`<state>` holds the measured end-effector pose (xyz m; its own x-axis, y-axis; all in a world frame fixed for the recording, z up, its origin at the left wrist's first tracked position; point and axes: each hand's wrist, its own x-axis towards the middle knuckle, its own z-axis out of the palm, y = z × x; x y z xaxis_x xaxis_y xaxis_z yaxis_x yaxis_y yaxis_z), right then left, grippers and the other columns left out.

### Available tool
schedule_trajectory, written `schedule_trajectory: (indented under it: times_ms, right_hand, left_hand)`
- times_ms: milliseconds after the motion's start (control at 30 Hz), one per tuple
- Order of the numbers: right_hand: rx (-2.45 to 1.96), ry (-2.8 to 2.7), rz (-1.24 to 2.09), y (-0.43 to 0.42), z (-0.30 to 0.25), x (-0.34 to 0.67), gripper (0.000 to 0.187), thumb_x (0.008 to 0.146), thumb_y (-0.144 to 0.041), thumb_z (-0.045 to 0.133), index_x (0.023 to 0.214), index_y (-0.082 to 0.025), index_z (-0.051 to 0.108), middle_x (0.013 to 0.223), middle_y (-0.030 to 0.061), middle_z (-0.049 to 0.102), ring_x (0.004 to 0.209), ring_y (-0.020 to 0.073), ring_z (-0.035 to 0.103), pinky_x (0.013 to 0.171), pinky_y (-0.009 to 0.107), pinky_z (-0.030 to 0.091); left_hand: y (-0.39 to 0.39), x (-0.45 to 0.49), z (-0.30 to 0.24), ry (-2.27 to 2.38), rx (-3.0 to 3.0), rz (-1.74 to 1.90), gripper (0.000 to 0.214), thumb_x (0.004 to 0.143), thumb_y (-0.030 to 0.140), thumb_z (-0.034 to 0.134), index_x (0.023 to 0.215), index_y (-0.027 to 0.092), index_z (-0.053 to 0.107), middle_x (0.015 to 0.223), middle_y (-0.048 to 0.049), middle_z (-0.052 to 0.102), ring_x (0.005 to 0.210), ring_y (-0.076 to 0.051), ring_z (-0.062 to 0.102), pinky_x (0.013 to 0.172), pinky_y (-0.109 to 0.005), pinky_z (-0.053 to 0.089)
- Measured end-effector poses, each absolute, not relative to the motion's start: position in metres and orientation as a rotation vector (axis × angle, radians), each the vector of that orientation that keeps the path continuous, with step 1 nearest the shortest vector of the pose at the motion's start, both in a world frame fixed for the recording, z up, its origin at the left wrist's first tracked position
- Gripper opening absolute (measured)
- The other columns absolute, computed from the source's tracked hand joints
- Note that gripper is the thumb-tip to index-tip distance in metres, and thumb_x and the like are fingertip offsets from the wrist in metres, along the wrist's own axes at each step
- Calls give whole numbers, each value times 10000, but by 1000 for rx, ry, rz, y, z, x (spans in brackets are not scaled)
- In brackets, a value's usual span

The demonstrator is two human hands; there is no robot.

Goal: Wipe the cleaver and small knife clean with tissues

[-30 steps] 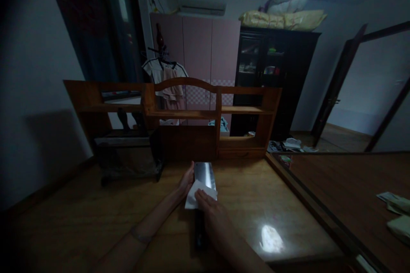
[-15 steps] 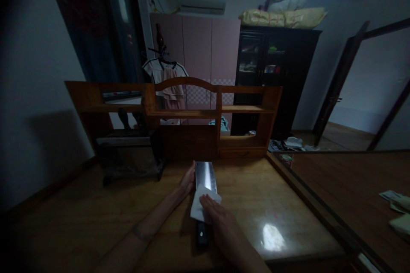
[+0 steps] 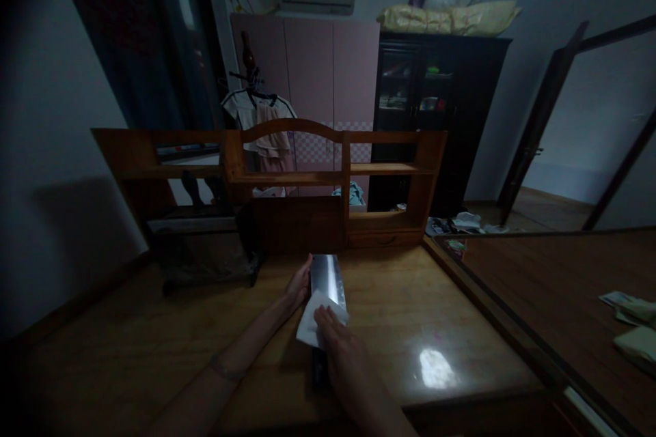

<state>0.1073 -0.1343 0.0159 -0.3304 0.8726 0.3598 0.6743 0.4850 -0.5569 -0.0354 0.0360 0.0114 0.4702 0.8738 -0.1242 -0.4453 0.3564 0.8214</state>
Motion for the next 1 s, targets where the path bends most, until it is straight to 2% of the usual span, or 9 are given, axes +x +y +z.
schedule_trajectory:
  times_ms: [133, 233, 333, 633, 833, 1000]
  right_hand:
    - [-1259, -2100, 477, -139, 10, 105, 634, 883, -26, 320, 1480, -240, 344, 1506, 56, 383, 1366, 188, 392, 1127, 394, 359]
    - [-1246, -2169, 463, -148, 11, 110, 661, 878, -20, 314, 1496, -254, 300, 1531, 43, 337, 1386, 180, 353, 1130, 384, 350]
    - [-1213, -2261, 444, -160, 11, 114, 681, 848, -20, 364, 1496, -219, 300, 1540, 67, 304, 1398, 200, 322, 1129, 387, 347]
    - [-1212, -2211, 379, -164, -12, 96, 754, 739, 60, 374, 1460, -160, 377, 1508, 116, 334, 1398, 229, 284, 1108, 410, 358]
    - [-1295, -1994, 472, -144, -1, 81, 648, 833, 52, 312, 1408, -202, 467, 1483, 86, 420, 1392, 194, 324, 1131, 399, 338]
    - [-1263, -1848, 582, -139, 3, 78, 558, 932, -23, 306, 1410, -268, 461, 1494, 53, 418, 1403, 192, 317, 1145, 424, 308]
  left_hand:
    - [31, -34, 20, 684, 801, 942, 573, 864, 582, 522, 1104, 83, 669, 985, -141, 737, 998, -292, 671, 941, -368, 473]
    - [27, -35, 25, 685, 768, 947, 527, 884, 542, 510, 1153, 114, 658, 1022, -127, 735, 1072, -290, 645, 981, -363, 451]
    - [23, -36, 27, 656, 752, 948, 514, 901, 516, 492, 1216, 134, 629, 1060, -121, 728, 1112, -283, 628, 1007, -363, 436]
    - [31, -34, 21, 699, 760, 928, 580, 905, 566, 456, 1163, 85, 652, 988, -150, 741, 1004, -286, 676, 951, -371, 469]
    - [34, -35, 16, 702, 780, 910, 568, 904, 555, 467, 1167, 84, 644, 945, -137, 748, 941, -280, 698, 888, -358, 502]
    - [28, -37, 24, 693, 735, 940, 549, 913, 526, 468, 1236, 106, 612, 1050, -128, 732, 1049, -271, 662, 959, -344, 472]
